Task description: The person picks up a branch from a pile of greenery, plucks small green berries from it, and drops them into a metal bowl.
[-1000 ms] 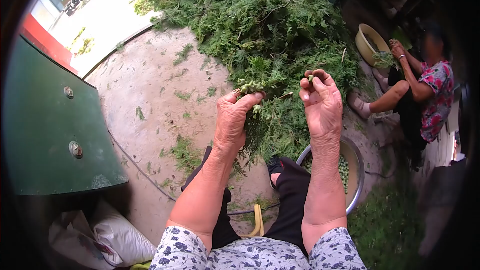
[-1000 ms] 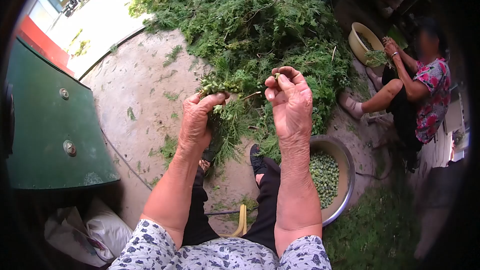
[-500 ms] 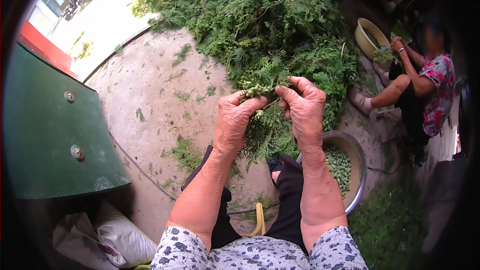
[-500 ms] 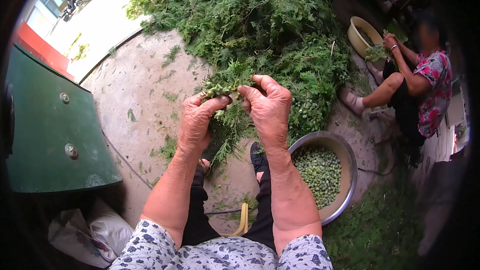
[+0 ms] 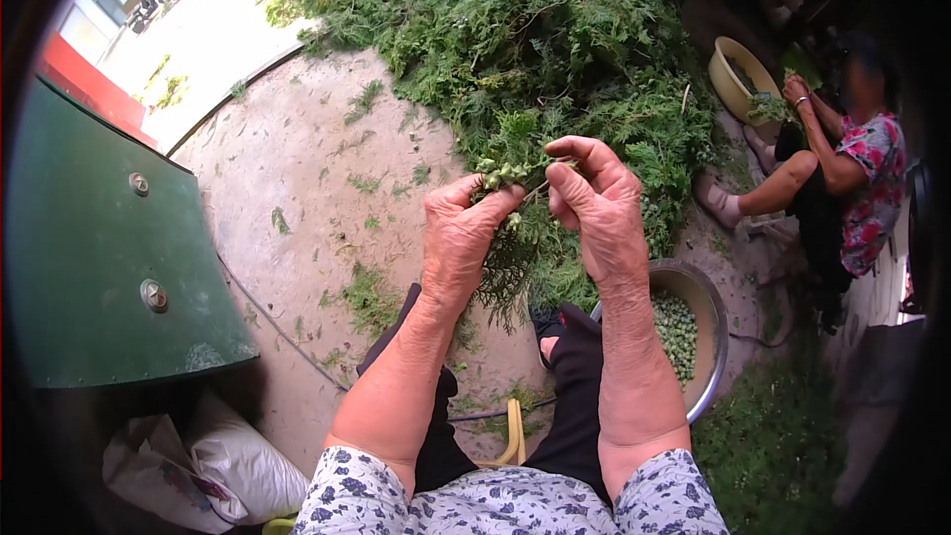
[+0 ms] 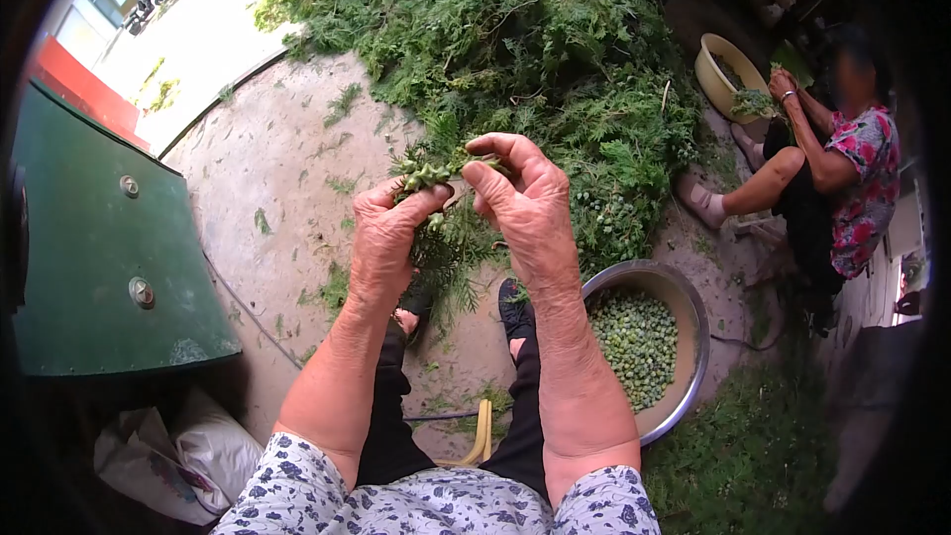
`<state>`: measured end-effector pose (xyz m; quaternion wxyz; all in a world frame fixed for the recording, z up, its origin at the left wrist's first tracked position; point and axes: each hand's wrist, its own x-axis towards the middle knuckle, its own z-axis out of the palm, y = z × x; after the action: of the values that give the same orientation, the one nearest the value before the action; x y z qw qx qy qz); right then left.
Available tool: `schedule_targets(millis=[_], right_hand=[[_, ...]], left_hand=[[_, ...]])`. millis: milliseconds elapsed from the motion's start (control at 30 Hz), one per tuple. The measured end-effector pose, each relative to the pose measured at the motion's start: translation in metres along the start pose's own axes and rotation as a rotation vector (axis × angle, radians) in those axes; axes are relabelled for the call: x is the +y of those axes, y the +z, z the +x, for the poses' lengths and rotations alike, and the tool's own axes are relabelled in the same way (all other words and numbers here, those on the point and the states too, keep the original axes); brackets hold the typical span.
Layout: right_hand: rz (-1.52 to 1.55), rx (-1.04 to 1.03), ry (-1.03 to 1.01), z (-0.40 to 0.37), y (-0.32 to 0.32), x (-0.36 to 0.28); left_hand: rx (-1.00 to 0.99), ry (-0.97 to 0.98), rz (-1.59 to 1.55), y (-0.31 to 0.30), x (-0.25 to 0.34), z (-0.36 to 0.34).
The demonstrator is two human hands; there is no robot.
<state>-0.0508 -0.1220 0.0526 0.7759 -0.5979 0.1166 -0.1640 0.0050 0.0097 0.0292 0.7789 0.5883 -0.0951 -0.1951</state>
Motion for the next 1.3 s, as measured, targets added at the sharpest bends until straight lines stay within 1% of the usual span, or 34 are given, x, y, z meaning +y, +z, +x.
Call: schedule_targets(millis=[33, 100, 133, 167, 233, 267, 300, 367, 400, 500, 533, 567, 633, 667, 700, 733, 767, 800, 833, 900, 933, 967, 1033, 1067, 1100, 1167, 1200, 1300], right_hand=[[-0.103, -0.009, -0.026, -0.002, 0.007, -0.001], [-0.323, -0.056, -0.069, 0.001, 0.007, 0.009], [-0.349, -0.019, -0.122, 0.002, 0.008, 0.013], [-0.348, -0.019, -0.119, 0.002, 0.008, 0.014], [-0.227, 0.031, 0.001, 0.001, 0.009, 0.012], [-0.136, 0.038, 0.037, 0.001, 0.01, 0.016], [-0.136, 0.038, 0.037, 0.002, 0.01, 0.016], [0.21, 0.046, 0.206, 0.002, 0.006, 0.016], [0.321, 0.061, 0.225, 0.003, 0.005, 0.012], [0.403, 0.075, 0.219, 0.007, -0.012, 0.011], [0.449, 0.053, 0.189, 0.008, -0.013, 0.009], [0.45, 0.053, 0.188, 0.007, -0.01, 0.008], [0.456, 0.076, 0.146, 0.006, 0.001, 0.004], [0.46, 0.021, 0.128, 0.004, 0.002, 0.004], [0.461, 0.023, 0.128, 0.004, 0.0, 0.005], [0.391, -0.023, 0.118, 0.005, -0.002, 0.008], [0.322, -0.068, 0.106, 0.005, -0.003, 0.01], [0.267, -0.025, 0.127, 0.004, -0.001, 0.009], [0.267, -0.024, 0.126, 0.003, 0.0, 0.009], [-0.016, -0.009, -0.007, 0.002, 0.003, 0.008], [-0.032, 0.071, -0.074, -0.001, 0.006, 0.007], [-0.032, 0.07, -0.074, -0.001, 0.006, 0.003], [-0.27, 0.112, -0.312, -0.002, 0.003, -0.004], [-0.288, 0.078, -0.244, -0.003, 0.005, -0.005], [-0.287, 0.081, -0.245, -0.003, 0.004, -0.001], [-0.512, -0.037, -0.277, 0.0, 0.003, 0.01], [-0.526, -0.086, -0.288, 0.001, 0.002, 0.011], [-0.519, -0.081, -0.257, 0.002, 0.003, 0.01]], left_hand=[[0.0, 0.0, 0.0, -0.001, -0.001, 0.0], [-0.063, -0.001, -0.041, -0.003, -0.003, 0.002], [-0.062, -0.003, -0.042, -0.003, -0.003, 0.002], [-0.072, -0.021, -0.028, -0.003, -0.001, 0.003], [-0.081, -0.041, -0.012, -0.003, -0.001, 0.002], [-0.105, -0.081, -0.1, -0.003, -0.001, 0.002], [-0.129, -0.121, -0.187, -0.002, -0.001, 0.001], [-0.094, -0.108, -0.174, 0.002, 0.0, 0.0], [-0.057, -0.096, -0.161, 0.003, 0.0, -0.001], [0.003, -0.11, -0.157, -0.003, 0.002, 0.002], [0.008, -0.054, -0.068, -0.006, -0.002, 0.005], [0.008, -0.054, -0.068, -0.007, -0.004, 0.005], [-0.032, 0.013, 0.117, -0.006, -0.004, 0.004], [-0.033, 0.011, 0.117, -0.005, -0.004, 0.003], [-0.04, 0.032, 0.182, -0.003, -0.004, 0.003], [-0.045, 0.053, 0.247, -0.003, -0.003, 0.002], [-0.046, 0.053, 0.247, -0.004, -0.004, 0.003], [-0.05, 0.133, 0.403, -0.006, -0.006, 0.004], [-0.055, 0.213, 0.558, -0.007, -0.008, 0.004], [-0.051, 0.246, 0.565, -0.006, -0.011, 0.006], [-0.045, 0.28, 0.573, -0.006, -0.012, 0.006], [-0.045, 0.28, 0.574, -0.005, -0.012, 0.006], [-0.046, 0.29, 0.579, -0.004, -0.011, 0.006], [-0.048, 0.29, 0.579, -0.004, -0.012, 0.006], [-0.067, 0.288, 0.557, -0.004, -0.013, 0.006], [-0.086, 0.286, 0.536, -0.006, -0.015, 0.006], [-0.082, 0.294, 0.556, -0.007, -0.015, 0.006], [-0.077, 0.294, 0.592, -0.008, -0.011, 0.005]])
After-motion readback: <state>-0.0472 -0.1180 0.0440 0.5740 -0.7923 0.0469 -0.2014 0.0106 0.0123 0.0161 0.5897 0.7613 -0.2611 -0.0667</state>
